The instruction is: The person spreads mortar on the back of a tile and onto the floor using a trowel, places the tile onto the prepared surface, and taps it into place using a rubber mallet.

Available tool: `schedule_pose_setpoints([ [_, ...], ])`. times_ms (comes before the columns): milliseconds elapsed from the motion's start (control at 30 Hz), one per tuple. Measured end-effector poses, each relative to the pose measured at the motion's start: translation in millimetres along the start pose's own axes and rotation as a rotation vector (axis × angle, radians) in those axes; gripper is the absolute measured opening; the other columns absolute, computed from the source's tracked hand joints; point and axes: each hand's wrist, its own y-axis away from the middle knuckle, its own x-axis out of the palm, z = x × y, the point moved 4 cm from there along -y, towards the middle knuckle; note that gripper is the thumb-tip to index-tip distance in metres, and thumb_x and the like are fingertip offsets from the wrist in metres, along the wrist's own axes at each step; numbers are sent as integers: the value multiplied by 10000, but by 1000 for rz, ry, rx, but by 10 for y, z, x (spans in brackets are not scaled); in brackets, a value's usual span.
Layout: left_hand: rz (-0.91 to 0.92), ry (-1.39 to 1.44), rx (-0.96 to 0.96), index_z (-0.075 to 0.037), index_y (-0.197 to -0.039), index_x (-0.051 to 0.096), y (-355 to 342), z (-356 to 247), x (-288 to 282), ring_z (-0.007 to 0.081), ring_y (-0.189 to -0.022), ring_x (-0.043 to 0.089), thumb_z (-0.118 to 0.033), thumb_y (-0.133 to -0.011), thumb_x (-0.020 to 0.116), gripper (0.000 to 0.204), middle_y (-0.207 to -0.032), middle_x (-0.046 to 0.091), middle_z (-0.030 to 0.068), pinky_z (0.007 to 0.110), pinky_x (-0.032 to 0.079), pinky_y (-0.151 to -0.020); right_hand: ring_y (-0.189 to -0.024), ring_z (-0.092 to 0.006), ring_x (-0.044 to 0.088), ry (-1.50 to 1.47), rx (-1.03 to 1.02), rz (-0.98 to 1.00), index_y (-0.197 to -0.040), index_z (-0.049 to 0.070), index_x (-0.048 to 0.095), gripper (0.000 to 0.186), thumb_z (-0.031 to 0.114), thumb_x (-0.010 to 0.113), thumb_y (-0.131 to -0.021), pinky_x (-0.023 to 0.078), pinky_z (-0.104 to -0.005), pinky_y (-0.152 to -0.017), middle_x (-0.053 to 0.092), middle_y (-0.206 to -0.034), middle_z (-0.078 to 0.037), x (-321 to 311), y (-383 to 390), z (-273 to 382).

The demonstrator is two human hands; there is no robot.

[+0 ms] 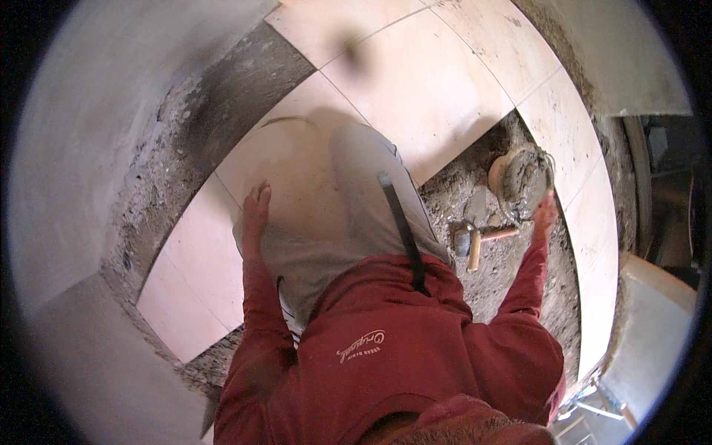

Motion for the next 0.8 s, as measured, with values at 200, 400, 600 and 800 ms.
schedule_pose_setpoints([
  [200,-161,29,32,-5,-1271,578,153,-189,-519,333,-1195,570,-307,-970,509,433,-1256,616,199,410,422,-1022,-457,-76,284,-775,1044,235,-756,154,442,382,439,550,-985,203,-271,-406,327,-564,52,68,-353,1446],
  [400,-61,435,40,-10,-1257,586,545,-546,102,272,-1102,620,-237,-978,527,365,-1198,647,138,385,455,-987,-418,-56,181,-1172,984,456,-701,185,396,406,407,498,-1026,154,-261,-382,229,-531,82,-63,-863,2743],
  [600,121,1755,-193,-41,-1276,542,319,-950,1286,277,-1209,561,-265,-994,551,360,-1254,610,125,444,438,-1044,-454,-44,247,-1484,797,748,-803,163,464,322,390,486,-1030,201,-231,-401,339,-623,70,-32,-1088,4401],
  [800,157,1558,19,-70,-1396,425,-350,-913,1269,310,-1251,505,-450,-1013,462,540,-1334,528,139,492,391,-1088,-520,-34,255,-1684,537,1099,-893,135,471,304,410,490,-1022,221,-208,-436,339,-707,80,311,-1183,6260],
])
